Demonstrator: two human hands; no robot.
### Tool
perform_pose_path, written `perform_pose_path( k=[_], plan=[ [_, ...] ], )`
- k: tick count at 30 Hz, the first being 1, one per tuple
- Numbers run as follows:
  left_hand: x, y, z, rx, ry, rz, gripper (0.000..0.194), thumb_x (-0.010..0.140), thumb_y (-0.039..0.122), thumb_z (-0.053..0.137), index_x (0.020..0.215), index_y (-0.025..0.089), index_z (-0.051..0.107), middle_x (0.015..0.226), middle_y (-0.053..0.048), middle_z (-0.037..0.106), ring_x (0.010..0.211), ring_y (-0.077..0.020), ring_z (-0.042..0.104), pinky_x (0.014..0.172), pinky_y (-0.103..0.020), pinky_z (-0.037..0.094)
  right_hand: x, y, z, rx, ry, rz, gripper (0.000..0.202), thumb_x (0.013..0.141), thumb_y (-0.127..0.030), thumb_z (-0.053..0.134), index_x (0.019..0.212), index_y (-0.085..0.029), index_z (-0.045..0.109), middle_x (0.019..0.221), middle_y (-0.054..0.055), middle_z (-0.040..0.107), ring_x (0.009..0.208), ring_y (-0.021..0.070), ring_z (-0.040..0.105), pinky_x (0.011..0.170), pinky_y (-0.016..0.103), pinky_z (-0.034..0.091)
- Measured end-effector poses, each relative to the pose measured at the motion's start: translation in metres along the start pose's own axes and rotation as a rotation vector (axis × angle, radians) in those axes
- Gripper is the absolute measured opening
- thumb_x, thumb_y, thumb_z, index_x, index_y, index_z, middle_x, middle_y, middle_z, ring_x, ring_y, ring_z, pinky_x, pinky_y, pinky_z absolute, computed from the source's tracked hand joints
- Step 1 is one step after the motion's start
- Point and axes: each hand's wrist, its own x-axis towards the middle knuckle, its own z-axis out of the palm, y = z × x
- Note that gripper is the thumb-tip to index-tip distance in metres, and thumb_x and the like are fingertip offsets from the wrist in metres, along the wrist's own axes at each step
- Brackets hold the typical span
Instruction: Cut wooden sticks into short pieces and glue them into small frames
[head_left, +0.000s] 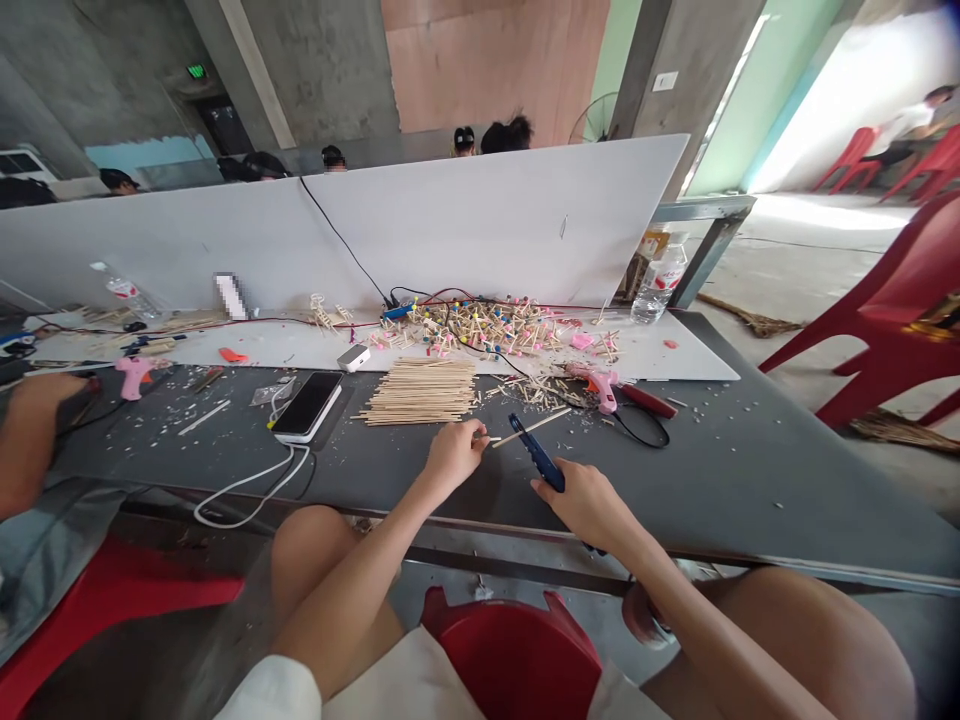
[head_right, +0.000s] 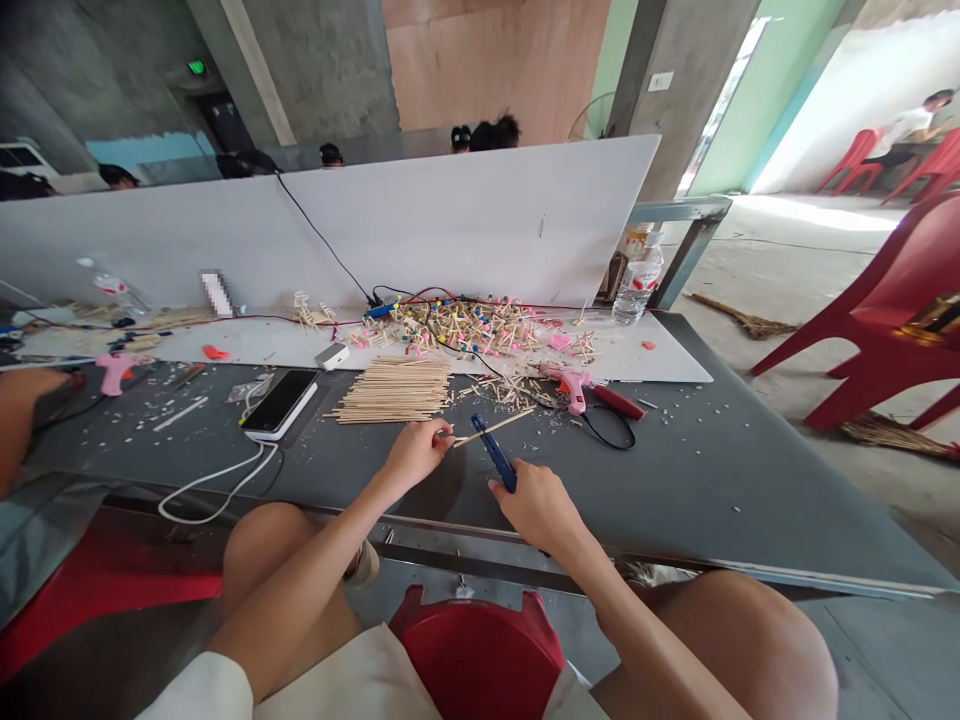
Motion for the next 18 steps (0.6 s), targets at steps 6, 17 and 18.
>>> perform_pose_path(
  k=[6,17,18],
  plan=[
    [-0.007,0.011,-0.005,-0.153,0.064,0.198,0.035,0.1,0.037,0.042,0.084,0.018,0.066,0.063,-0.003,0.064,0.056,-0.0144,0.058,0.058,-0.023,0.036,0.002,0.001,0.002,0.041,0.015,-0.021,0.021,0.09,-0.039,0.051,0.078,-0.022,0.056,0.069,0.004,0.063,0.061,0.0184,0.052,0.056,0.026,0.028],
    [-0.013,0.015,0.002,-0.235,0.122,0.357,0.025,0.098,0.026,0.047,0.09,0.017,0.07,0.072,-0.004,0.068,0.06,-0.0136,0.057,0.06,-0.023,0.035,-0.006,-0.015,0.009,0.114,-0.011,-0.041,0.015,0.089,-0.031,0.054,0.078,-0.021,0.052,0.072,0.004,0.064,0.063,0.0175,0.054,0.058,0.026,0.028],
    [-0.013,0.014,0.001,-0.228,0.127,0.36,0.025,0.098,0.026,0.047,0.09,0.018,0.07,0.072,-0.004,0.068,0.061,-0.0137,0.058,0.06,-0.023,0.036,-0.006,-0.017,0.009,0.112,-0.008,-0.036,0.014,0.089,-0.031,0.054,0.078,-0.021,0.051,0.071,0.004,0.064,0.063,0.0175,0.054,0.058,0.026,0.028]
  ],
)
